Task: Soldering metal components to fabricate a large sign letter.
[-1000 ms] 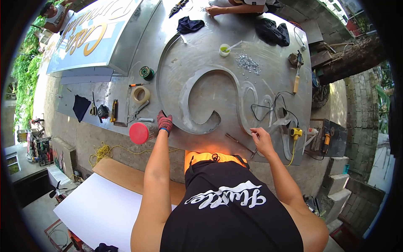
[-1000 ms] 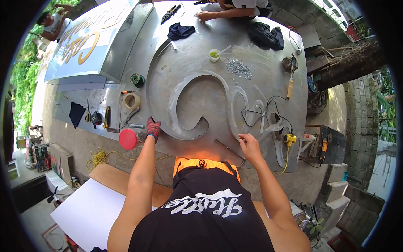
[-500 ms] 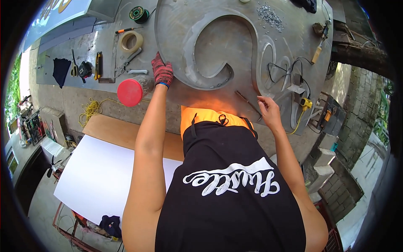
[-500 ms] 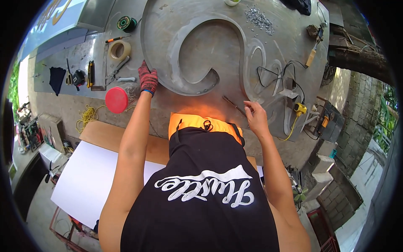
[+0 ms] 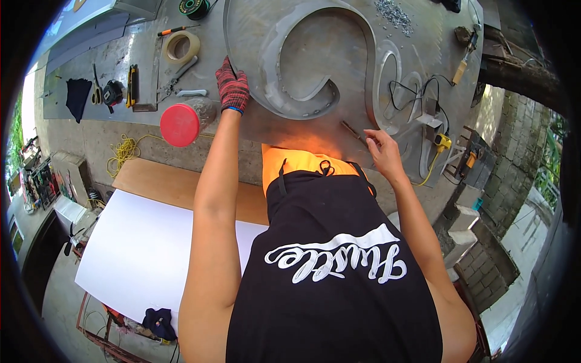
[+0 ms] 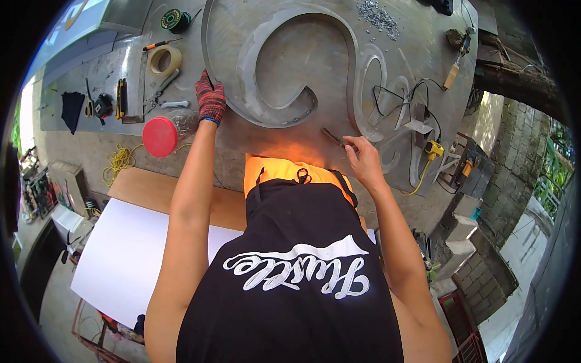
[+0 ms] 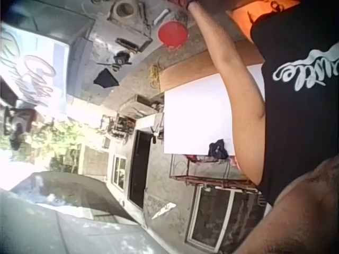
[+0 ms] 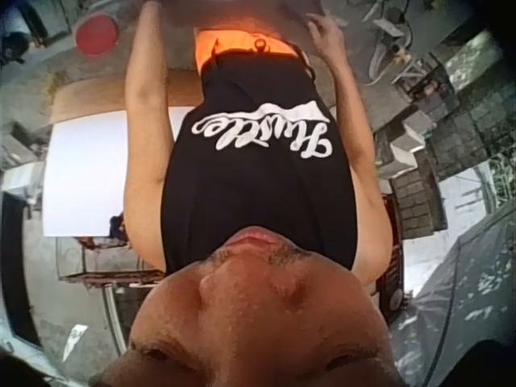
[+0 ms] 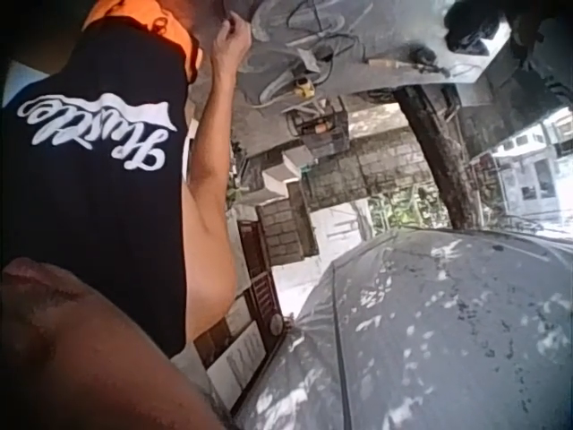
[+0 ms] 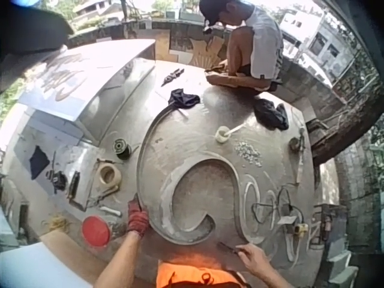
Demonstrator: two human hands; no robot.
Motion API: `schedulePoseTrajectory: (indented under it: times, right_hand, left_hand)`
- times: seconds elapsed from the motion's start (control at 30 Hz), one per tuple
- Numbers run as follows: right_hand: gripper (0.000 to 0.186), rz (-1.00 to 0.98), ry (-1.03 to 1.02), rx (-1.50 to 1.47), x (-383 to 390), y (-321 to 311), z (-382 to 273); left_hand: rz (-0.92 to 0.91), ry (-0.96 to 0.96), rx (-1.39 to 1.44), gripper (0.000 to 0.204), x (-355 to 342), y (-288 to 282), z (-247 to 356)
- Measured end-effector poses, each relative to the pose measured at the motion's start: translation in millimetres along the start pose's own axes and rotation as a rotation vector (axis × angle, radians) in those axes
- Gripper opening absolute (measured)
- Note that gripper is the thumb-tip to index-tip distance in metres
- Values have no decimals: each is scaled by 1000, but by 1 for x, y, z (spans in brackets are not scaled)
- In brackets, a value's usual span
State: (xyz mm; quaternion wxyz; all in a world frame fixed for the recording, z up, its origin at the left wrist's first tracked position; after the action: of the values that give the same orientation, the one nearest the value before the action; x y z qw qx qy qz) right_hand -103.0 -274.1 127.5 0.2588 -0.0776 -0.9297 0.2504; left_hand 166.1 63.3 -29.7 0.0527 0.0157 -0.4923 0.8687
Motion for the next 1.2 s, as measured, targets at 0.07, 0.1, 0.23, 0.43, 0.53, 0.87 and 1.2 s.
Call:
schedulePoseTrajectory:
  times: [0.07,0.1,0.23,0.43,0.53,0.87,1.2]
  right_hand:
    - [23,-4,-4,4,2,-2,2]
    - [23,-11,-7,10,4,-3,3]
    - [24,-11,-1,13,11,-5,12]
    - [24,-9,-42,9,10,-8,13]
    - [24,30,-69,-8,7,-13,11]
    - [26,117,-90,-81,29,-19,47]
    - [28,146,-42,-58,52,-18,97]
  left_hand:
    - [19,-21,11,62,2,0,-1]
    - [33,-40,21,61,5,0,-3]
    - [-9,-61,17,60,5,-3,2]
    - [3,-117,58,64,19,-5,-5]
    - [-19,-186,123,66,19,-8,0]
    - [34,-221,110,65,36,-8,-15]
    - [-136,-300,-82,78,79,-14,-11]
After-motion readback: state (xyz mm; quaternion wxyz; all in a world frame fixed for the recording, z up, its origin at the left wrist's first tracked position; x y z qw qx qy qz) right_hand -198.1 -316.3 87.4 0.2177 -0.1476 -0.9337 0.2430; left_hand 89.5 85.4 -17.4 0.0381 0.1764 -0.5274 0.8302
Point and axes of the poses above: each hand's wrist, its own x-axis away from the middle knuckle, its own y-axis out of the palm, z = x × y, the point moved 2 cm from there along -x, towards the middle knuckle, and after that the axes turned 11 degrees about -x, right-handed, at the moved point
